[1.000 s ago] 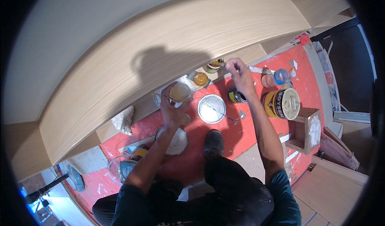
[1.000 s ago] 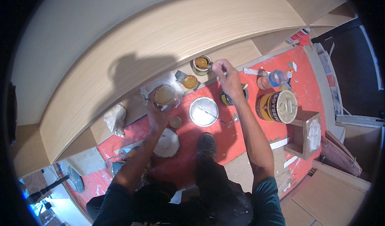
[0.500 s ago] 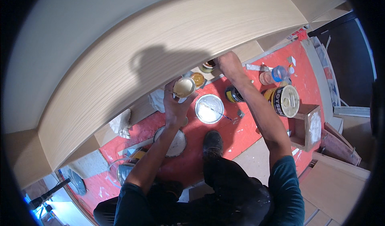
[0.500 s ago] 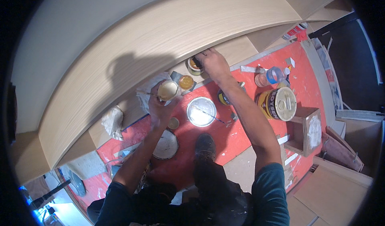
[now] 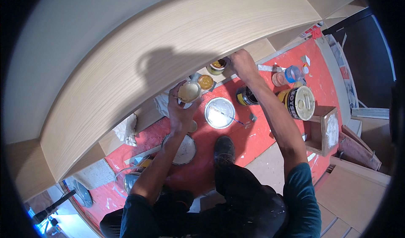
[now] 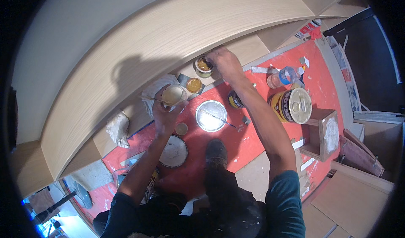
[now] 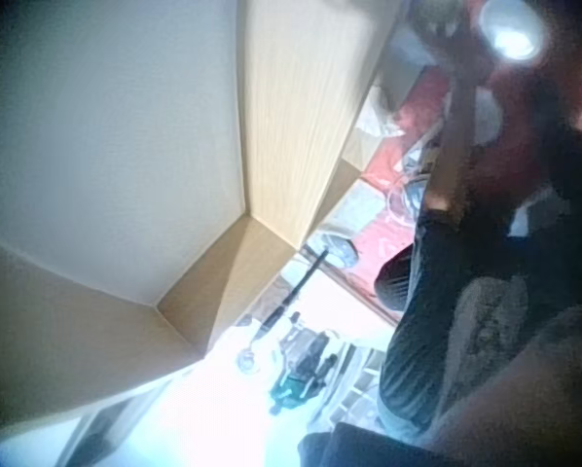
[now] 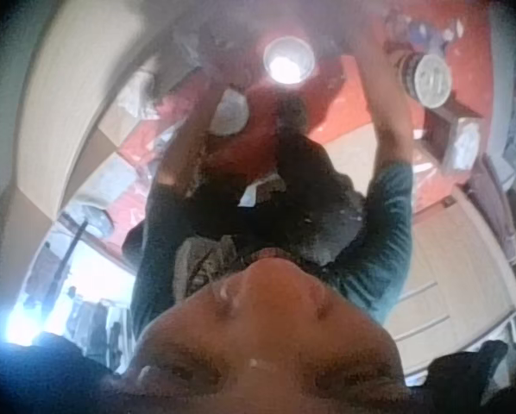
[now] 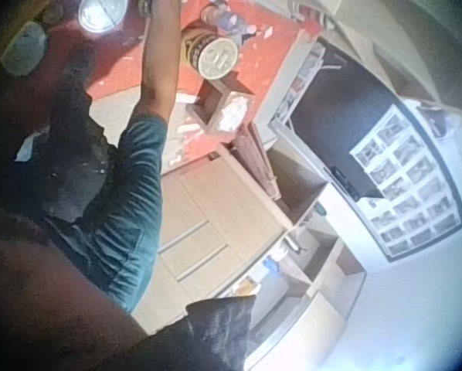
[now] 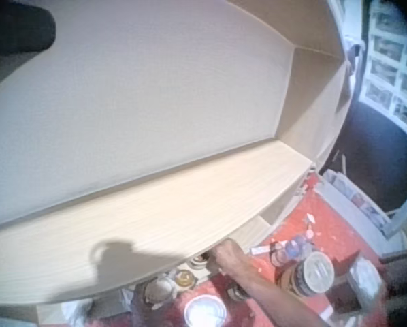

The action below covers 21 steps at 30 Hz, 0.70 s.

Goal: The person sits on the floor and mixes paint in a small container using a wooden stick. They then use a cloth to wipe the edge of a wooden cabinet before returning to mix the paint again.

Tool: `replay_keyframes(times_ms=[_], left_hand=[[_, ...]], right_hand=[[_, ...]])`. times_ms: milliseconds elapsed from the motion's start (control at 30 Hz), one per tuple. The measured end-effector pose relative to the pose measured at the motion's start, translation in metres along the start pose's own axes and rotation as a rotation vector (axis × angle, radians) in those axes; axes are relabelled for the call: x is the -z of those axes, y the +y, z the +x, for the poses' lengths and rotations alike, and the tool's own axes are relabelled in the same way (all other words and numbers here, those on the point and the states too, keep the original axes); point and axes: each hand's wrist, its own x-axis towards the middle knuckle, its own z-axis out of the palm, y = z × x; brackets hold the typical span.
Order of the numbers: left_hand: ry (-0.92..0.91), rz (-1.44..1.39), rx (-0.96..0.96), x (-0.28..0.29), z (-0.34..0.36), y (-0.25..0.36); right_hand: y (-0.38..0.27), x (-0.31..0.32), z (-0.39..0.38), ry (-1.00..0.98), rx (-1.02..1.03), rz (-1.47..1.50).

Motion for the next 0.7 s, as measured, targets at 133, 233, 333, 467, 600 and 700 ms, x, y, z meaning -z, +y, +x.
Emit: replay_keyframes(times_ms=[133,233,333,467,600,700], left_hand=[[-0.009,0.054,0.031,-0.01,0.001,0.008],[-0.032,0.102,0.05,-0.014,0.006,0.016],[-0.021,0.151,0.045,-0.015,0.014,0.014],[-0.008,0.138,0.025,-0.022,0.03,0.009],[-0.071,0.075,-0.041,-0.029,0.05,0.001],[-0.137,0.031,-0.075,-0.033,0.06,-0.008]], right_hand=[[-0.006,-0.009,0.007,-0.081,0.016,-0.078],[0.0,-0.01,0.006,-0.054,-0.014,-0.016],[0.004,-0.003,0.006,0.011,-0.08,0.148],[0.002,0.015,0.008,-0.193,-0.484,0.361],[0.02,0.015,-0.003,-0.125,-0.508,0.494],[0.027,0.017,-0.006,-0.059,-0.551,0.635]])
